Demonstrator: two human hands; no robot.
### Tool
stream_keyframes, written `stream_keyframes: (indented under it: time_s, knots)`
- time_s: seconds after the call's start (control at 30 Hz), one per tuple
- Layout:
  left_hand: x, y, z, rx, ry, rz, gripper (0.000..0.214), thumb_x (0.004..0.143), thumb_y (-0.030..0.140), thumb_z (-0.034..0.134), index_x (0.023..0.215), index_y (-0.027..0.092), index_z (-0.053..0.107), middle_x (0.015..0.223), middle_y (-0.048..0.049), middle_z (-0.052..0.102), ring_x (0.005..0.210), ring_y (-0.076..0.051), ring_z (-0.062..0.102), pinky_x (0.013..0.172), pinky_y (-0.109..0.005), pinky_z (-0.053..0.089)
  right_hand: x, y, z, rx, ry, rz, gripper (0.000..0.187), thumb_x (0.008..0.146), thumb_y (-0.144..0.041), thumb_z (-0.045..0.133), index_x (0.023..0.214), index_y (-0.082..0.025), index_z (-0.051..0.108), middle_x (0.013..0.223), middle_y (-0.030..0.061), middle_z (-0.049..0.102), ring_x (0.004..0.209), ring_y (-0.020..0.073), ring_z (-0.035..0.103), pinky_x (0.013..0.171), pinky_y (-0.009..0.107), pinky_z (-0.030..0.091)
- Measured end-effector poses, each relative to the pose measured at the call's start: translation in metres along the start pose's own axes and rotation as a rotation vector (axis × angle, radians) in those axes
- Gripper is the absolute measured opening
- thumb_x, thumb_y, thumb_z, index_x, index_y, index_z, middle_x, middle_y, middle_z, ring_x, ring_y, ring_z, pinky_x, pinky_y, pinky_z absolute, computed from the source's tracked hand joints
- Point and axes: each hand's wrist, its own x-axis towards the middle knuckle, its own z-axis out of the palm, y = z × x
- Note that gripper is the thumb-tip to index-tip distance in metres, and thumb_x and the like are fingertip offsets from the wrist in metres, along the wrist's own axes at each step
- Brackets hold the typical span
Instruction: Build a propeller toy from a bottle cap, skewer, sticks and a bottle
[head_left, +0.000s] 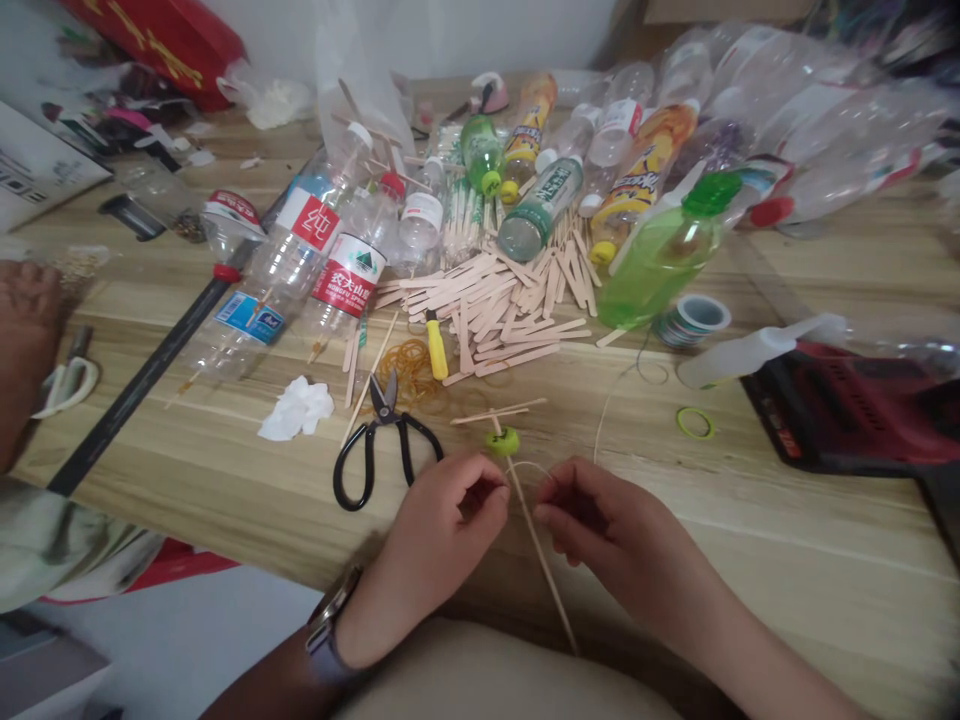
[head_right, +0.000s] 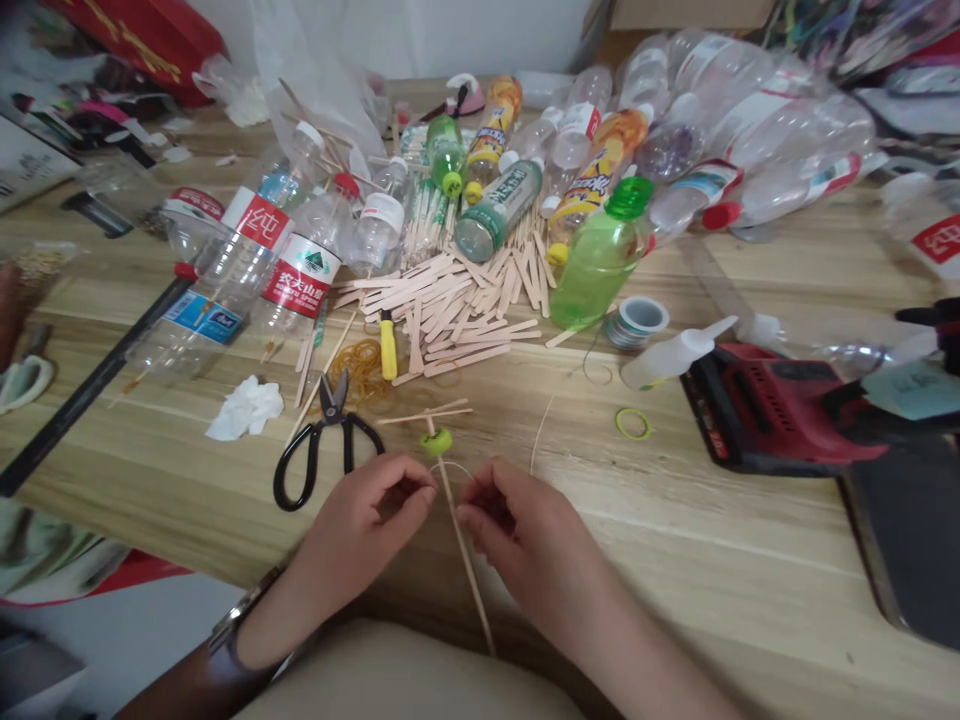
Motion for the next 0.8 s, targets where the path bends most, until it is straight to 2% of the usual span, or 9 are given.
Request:
stream_keyframes:
  time_s: [0.1,0.27,0.33,0.43,0.53,0.6,0.7,0.8]
  knots:
    - [-0.001,0.0,0.001,0.006,-0.02,0.026,0.013,0.085,0.013,0.052,0.078,0.019,0.06,0.077,-0.0012,0.065,0.072,-0.016,0.061,0.066,-0.026,0.045,-0.002,0.004,0.0,-0.044,0.003,-0.004,0.006,0.086,-0.02,0.054,0.082,-0.02,0.059,0.063,-0.0014,0.059,0.053,0.0124,0.053,0.049,0.022,0.041]
    - [-0.003,-0.003,0.003,0.03,-0.038,0.081,0.013,0.086,0.012,0.051,0.079,0.019,0.06,0.078,-0.0012,0.065,0.074,-0.015,0.061,0.069,-0.025,0.044,0.001,0.001,0.0,-0.25,-0.072,-0.068,0.017,0.085,-0.013,0.055,0.089,-0.021,0.069,0.081,0.0019,0.069,0.072,0.0161,0.062,0.063,0.025,0.044]
    - [-0.004,-0.003,0.004,0.015,-0.046,0.102,0.013,0.087,0.013,0.051,0.08,0.019,0.06,0.08,-0.0011,0.065,0.076,-0.015,0.061,0.07,-0.025,0.044,0.003,-0.004,0.0,-0.296,-0.114,-0.067,0.016,0.085,-0.012,0.054,0.083,-0.02,0.069,0.078,0.0018,0.068,0.071,0.0158,0.06,0.063,0.025,0.042]
    - [-0.003,-0.003,0.002,0.021,-0.041,0.133,0.012,0.088,0.014,0.051,0.082,0.019,0.06,0.083,-0.0011,0.067,0.079,-0.016,0.061,0.073,-0.026,0.044,0.007,-0.01,0.002,-0.254,-0.158,-0.02,0.016,0.086,-0.016,0.053,0.077,-0.019,0.065,0.066,-0.0004,0.061,0.061,0.0133,0.053,0.058,0.024,0.038]
    - [0.001,0.0,-0.002,0.057,-0.033,0.181,0.012,0.089,0.014,0.05,0.083,0.019,0.059,0.084,-0.0009,0.067,0.08,-0.016,0.061,0.073,-0.026,0.043,0.011,-0.012,0.004,-0.168,-0.157,0.027,0.02,0.089,-0.019,0.051,0.073,-0.019,0.062,0.054,-0.0041,0.05,0.051,0.0115,0.044,0.055,0.024,0.035]
    - [0.004,0.002,-0.004,0.086,-0.04,0.203,0.012,0.089,0.013,0.05,0.083,0.019,0.059,0.084,-0.0008,0.067,0.08,-0.016,0.061,0.073,-0.026,0.043,0.013,-0.011,0.005,-0.148,-0.147,0.041,0.022,0.089,-0.019,0.049,0.07,-0.019,0.06,0.051,-0.0047,0.047,0.051,0.0116,0.043,0.055,0.024,0.035]
    - [0.007,0.002,-0.008,0.127,-0.046,0.189,0.011,0.089,0.014,0.051,0.083,0.019,0.06,0.082,-0.0006,0.067,0.079,-0.016,0.061,0.071,-0.027,0.042,0.014,-0.007,0.004,-0.173,-0.129,0.002,0.017,0.088,-0.017,0.052,0.076,-0.019,0.064,0.06,-0.0025,0.057,0.061,0.0137,0.053,0.06,0.024,0.039]
    - [0.006,0.0,-0.01,0.117,-0.038,0.123,0.011,0.089,0.017,0.052,0.083,0.019,0.061,0.08,0.0003,0.067,0.076,-0.016,0.061,0.068,-0.027,0.042,0.011,-0.002,0.001,-0.277,-0.085,-0.105,0.014,0.087,-0.015,0.056,0.084,-0.019,0.068,0.076,0.0005,0.066,0.072,0.0155,0.059,0.063,0.025,0.04]
